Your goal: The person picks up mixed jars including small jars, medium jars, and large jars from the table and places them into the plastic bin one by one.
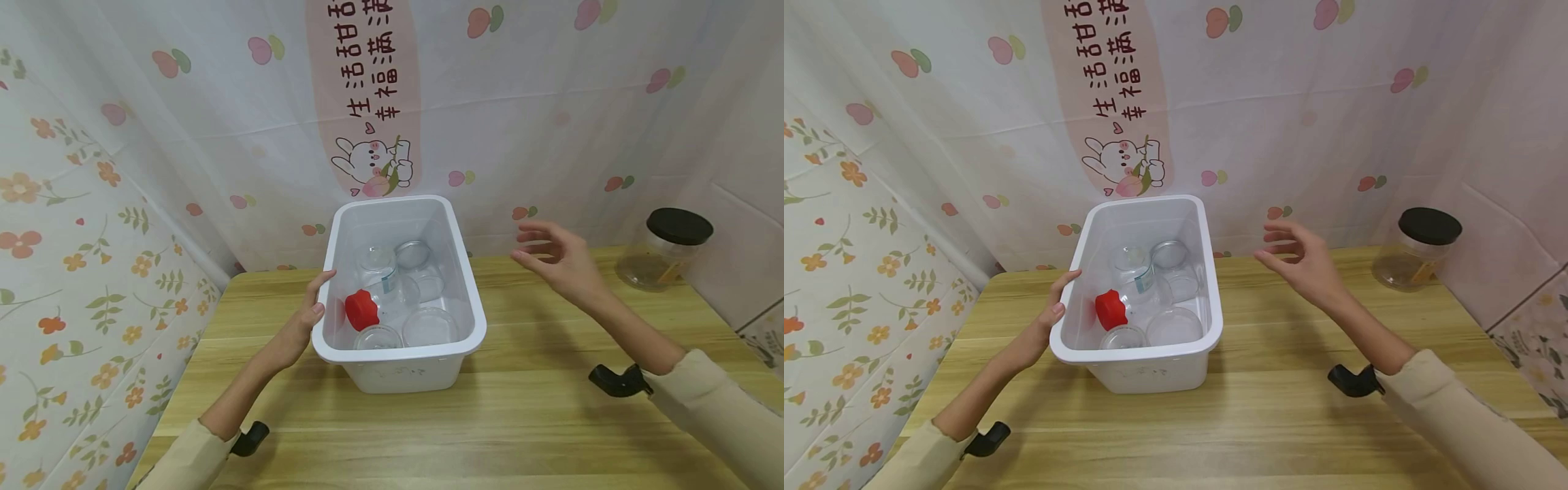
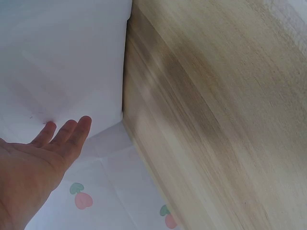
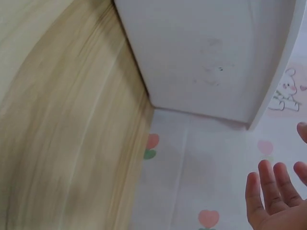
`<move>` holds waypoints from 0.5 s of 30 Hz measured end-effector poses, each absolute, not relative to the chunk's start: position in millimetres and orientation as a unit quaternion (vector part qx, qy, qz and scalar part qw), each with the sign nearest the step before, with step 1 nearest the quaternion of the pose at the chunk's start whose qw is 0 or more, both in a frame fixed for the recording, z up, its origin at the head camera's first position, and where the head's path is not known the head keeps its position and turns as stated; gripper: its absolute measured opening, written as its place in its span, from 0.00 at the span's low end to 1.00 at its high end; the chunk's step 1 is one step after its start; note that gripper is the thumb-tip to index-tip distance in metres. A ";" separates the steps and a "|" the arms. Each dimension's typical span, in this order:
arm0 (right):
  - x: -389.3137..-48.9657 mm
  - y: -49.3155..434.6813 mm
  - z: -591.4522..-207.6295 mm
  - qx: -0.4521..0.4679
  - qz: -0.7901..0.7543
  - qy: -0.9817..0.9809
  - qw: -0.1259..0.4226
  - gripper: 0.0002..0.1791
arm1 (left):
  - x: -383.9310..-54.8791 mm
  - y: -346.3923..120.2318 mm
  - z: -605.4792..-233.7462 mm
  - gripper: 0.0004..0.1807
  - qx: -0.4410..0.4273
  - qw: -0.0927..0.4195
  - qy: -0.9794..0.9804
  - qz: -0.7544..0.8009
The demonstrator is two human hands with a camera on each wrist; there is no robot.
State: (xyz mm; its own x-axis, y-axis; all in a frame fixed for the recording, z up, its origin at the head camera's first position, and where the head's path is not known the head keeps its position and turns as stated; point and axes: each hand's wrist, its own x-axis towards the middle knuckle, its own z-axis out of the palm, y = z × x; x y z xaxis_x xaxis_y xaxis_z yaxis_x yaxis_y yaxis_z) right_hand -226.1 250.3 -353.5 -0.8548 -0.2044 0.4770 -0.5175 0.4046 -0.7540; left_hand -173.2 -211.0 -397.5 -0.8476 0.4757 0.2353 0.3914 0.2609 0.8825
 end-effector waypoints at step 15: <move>-218.6 272.4 -368.2 0.183 0.512 -0.823 0.165 0.25 | -173.3 -210.8 -397.2 0.32 0.272 0.041 0.795 0.541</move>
State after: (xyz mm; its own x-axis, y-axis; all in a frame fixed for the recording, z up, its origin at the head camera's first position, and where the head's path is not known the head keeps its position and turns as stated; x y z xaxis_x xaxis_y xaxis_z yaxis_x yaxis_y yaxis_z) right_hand -218.6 272.4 -368.2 -0.8782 -0.1324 0.4596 -0.4707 0.4095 -0.7815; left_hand -173.3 -210.8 -397.2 -0.8482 0.4772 0.2297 0.3888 0.2665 0.8819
